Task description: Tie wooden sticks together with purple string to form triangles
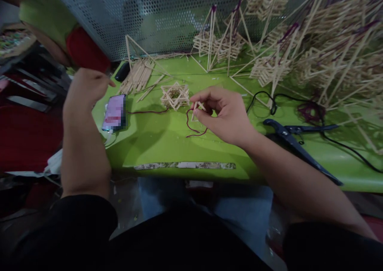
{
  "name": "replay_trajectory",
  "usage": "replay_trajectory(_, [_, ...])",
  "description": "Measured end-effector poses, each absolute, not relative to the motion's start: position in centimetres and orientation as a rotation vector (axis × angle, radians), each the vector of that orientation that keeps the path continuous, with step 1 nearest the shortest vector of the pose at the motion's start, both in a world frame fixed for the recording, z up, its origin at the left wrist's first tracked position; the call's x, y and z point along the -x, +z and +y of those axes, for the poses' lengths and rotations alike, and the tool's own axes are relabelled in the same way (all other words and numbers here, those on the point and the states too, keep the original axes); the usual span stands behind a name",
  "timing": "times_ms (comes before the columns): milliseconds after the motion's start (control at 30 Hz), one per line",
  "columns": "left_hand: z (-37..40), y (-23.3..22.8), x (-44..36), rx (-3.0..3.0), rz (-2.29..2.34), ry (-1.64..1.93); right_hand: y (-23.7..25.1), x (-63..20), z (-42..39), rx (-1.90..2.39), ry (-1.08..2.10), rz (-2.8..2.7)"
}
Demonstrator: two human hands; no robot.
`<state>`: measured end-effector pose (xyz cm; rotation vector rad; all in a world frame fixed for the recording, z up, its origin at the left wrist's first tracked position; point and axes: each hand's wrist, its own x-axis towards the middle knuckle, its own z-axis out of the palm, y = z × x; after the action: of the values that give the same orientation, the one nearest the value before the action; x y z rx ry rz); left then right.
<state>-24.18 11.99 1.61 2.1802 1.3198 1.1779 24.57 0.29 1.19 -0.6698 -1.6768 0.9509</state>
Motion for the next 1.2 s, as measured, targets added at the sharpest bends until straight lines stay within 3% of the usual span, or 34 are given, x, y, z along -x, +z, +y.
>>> replay_trajectory(100, [11.5, 1.0, 17.3, -2.076, 1.28, 1.396, 1.2, -24.6, 0.3, 0.693, 0.965, -1.701])
replay_trajectory(333, [1.6, 0.5, 1.6, -2.017, 0.78, 1.011, 1.0, -24.1, -0.1, 0.724, 0.917, -1.758])
replay_trajectory(1200, [-0.8, 0.9, 0.0, -2.031, 0.838, 1.111, 0.0, -23.7, -0.6, 0.716, 0.801, -1.742])
